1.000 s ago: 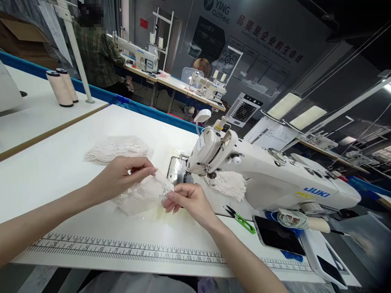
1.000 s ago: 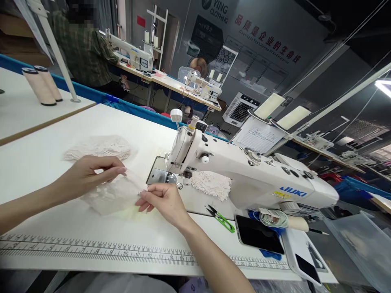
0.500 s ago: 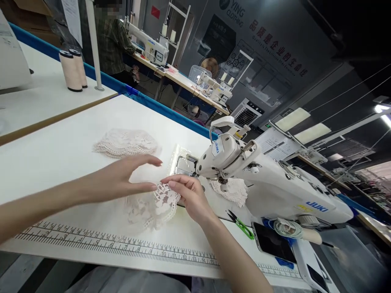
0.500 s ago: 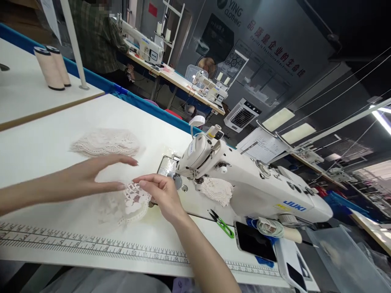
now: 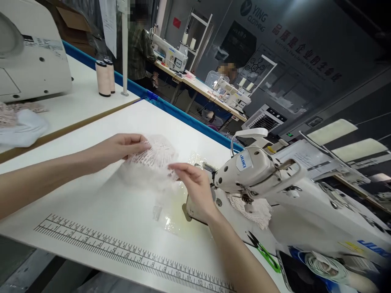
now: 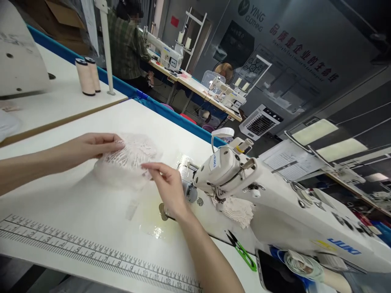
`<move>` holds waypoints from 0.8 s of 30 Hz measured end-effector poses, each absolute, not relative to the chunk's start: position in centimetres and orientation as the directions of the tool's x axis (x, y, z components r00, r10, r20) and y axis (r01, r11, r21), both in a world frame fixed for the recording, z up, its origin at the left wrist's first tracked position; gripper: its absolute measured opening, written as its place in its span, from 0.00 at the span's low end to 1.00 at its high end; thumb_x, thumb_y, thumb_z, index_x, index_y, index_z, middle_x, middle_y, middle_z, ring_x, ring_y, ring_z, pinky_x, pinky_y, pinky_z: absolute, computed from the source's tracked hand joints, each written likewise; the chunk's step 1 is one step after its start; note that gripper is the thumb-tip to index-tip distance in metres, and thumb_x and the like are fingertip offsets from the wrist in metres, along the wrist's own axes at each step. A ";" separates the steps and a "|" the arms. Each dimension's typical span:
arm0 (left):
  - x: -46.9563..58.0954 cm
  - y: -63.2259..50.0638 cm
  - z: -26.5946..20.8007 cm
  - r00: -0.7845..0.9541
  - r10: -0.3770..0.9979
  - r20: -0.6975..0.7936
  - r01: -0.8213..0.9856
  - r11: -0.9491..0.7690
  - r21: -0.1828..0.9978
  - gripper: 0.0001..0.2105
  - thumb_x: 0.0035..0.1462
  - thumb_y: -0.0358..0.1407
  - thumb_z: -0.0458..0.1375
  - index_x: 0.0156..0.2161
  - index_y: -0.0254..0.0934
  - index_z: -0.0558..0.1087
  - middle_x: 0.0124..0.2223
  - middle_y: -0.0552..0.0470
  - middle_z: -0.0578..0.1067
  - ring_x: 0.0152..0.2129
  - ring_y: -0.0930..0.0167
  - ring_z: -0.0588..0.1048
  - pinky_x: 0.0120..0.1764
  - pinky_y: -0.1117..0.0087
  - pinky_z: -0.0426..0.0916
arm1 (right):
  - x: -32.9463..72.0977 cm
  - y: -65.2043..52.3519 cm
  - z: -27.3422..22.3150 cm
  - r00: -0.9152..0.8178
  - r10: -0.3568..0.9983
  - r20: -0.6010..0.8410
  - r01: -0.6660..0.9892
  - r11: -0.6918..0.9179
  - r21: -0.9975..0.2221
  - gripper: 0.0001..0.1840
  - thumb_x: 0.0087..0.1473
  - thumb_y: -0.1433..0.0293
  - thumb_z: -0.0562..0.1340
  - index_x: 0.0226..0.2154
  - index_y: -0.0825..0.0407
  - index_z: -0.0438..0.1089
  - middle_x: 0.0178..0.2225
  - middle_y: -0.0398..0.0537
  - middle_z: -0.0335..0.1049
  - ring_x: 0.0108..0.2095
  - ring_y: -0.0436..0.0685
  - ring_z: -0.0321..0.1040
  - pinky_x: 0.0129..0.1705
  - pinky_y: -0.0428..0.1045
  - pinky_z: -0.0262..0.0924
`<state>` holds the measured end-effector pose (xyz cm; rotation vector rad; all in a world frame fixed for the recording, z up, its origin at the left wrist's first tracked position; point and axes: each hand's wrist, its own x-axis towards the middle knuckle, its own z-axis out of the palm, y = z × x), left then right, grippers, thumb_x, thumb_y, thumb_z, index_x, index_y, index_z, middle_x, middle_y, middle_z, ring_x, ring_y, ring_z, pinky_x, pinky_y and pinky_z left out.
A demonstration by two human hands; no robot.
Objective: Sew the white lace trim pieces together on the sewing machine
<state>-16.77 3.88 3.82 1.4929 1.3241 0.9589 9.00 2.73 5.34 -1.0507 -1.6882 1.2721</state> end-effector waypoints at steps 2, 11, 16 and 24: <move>-17.3 6.6 5.0 0.039 0.995 0.092 0.448 -0.100 0.889 0.26 0.54 0.63 0.59 0.35 0.40 0.76 0.26 0.53 0.72 0.21 0.72 0.67 0.25 0.71 0.61 | 7.7 5.1 5.3 -0.324 0.936 0.139 0.177 0.204 -0.963 0.14 0.54 0.63 0.66 0.42 0.46 0.81 0.49 0.48 0.80 0.44 0.57 0.73 0.43 0.51 0.72; -17.6 12.8 3.7 -0.059 0.979 0.193 0.818 -0.063 0.572 0.15 0.59 0.48 0.57 0.39 0.45 0.83 0.33 0.51 0.81 0.32 0.64 0.76 0.30 0.69 0.58 | 5.6 12.5 2.7 -0.287 0.955 0.081 0.315 0.174 -0.933 0.31 0.41 0.72 0.58 0.48 0.52 0.80 0.52 0.50 0.79 0.45 0.57 0.73 0.41 0.49 0.71; -17.9 12.5 2.4 -0.035 0.982 0.187 0.922 -0.041 0.385 0.16 0.61 0.45 0.55 0.49 0.47 0.81 0.41 0.50 0.85 0.40 0.59 0.80 0.37 0.67 0.63 | 6.6 12.7 1.5 -0.275 0.956 0.107 0.400 0.215 -0.891 0.30 0.43 0.74 0.58 0.49 0.48 0.80 0.58 0.48 0.75 0.55 0.61 0.71 0.47 0.51 0.72; -18.6 11.5 1.9 0.016 0.969 0.248 0.972 -0.073 0.224 0.24 0.69 0.50 0.43 0.54 0.47 0.78 0.46 0.52 0.83 0.42 0.60 0.80 0.41 0.63 0.66 | 9.1 9.9 1.1 -0.283 0.941 0.186 0.512 0.312 -0.801 0.32 0.48 0.82 0.54 0.51 0.48 0.78 0.60 0.51 0.71 0.63 0.60 0.66 0.62 0.57 0.65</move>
